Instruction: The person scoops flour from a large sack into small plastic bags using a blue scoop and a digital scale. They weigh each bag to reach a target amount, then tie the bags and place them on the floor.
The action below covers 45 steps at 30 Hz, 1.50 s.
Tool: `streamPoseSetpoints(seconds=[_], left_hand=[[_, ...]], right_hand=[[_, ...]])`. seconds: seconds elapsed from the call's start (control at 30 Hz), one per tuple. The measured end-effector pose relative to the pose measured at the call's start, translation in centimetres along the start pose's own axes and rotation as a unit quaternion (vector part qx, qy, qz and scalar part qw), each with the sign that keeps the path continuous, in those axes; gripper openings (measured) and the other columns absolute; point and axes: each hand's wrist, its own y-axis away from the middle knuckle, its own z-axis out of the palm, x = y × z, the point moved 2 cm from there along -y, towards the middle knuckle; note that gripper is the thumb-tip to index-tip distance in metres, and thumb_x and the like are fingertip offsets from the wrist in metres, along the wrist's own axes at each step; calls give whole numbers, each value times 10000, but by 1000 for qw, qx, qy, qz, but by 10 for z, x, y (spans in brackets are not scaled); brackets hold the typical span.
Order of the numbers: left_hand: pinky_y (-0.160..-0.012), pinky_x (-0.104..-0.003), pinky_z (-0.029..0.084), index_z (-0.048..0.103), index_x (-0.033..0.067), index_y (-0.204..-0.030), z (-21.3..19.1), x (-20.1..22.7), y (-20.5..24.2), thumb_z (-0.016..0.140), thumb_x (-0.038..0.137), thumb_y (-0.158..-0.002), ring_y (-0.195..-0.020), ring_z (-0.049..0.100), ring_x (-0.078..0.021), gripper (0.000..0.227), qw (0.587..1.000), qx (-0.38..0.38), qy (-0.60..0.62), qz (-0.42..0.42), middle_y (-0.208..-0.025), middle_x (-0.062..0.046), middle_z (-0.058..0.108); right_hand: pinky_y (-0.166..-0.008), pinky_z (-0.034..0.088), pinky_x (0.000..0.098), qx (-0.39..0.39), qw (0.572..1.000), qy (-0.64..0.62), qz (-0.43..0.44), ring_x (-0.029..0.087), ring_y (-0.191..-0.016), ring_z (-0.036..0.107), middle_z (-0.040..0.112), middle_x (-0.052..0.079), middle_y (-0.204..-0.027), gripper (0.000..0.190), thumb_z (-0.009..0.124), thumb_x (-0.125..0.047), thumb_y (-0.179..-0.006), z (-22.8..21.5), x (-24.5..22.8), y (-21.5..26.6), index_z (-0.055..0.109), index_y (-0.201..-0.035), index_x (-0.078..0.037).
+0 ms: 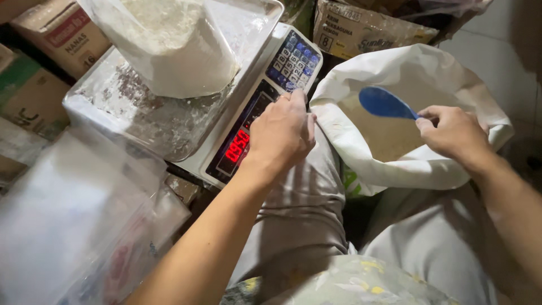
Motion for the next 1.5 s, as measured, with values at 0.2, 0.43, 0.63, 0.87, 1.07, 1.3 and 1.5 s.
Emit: streamPoseSetpoints(seconds=[0.2,0.43,0.63,0.87,1.07,1.3,1.5], left_hand=[[-804,-544,534,592,33,-1130,13,-10,1,594,297,-940,-925,681,-437,326,998,-25,34,-42,-1027,-225,696],[-817,-541,538,607,31,-1148,20,-17,-4,605,308,-913,-938,685,-438,363,995,-52,45,-68,-1026,-235,703],[-834,-550,530,597,-6,-1127,32,-21,-7,606,289,-915,-936,685,-462,363,989,-44,110,-93,-1005,-269,708],[-944,-503,525,338,-177,-1271,62,-9,-25,619,252,-882,-972,679,-531,644,955,-54,226,-185,-973,-424,663],[-959,-456,520,11,-215,-1410,79,7,-38,668,280,-842,-994,681,-518,999,927,-140,244,-247,-1010,-437,647],[-935,-451,526,151,-121,-1315,93,20,-32,764,261,-765,-969,691,-487,908,919,-81,274,-271,-978,-388,671],[-916,-459,544,213,-32,-1260,100,14,-34,635,138,-764,-901,709,-482,673,918,-21,325,-228,-926,-370,652]], right_hand=[[-1029,496,470,-99,994,50,-16,433,-1146,667,728,249,-1200,437,628,-245,-884,64,45,-83,741,-1264,-62],[-976,536,488,-155,974,166,-9,478,-1107,690,720,339,-1172,416,633,-198,-855,154,86,-174,766,-1127,89],[-1012,538,463,-172,964,198,-51,429,-1158,693,721,265,-1230,443,705,-262,-802,207,83,-224,780,-1149,4],[-1012,511,560,-173,965,195,2,449,-1225,639,697,243,-1322,455,666,-295,-869,228,46,-216,780,-1223,-34],[-1074,430,559,-210,963,168,-23,356,-1301,573,638,100,-1381,513,659,-465,-883,212,9,-177,668,-1362,-281],[-1047,489,428,-248,958,46,-136,339,-1186,671,725,145,-1279,452,650,-407,-896,200,1,-158,764,-1256,-159],[-802,520,369,-323,935,-108,-96,223,-816,649,789,107,-941,337,624,-223,-917,192,23,-145,807,-1166,-90]])
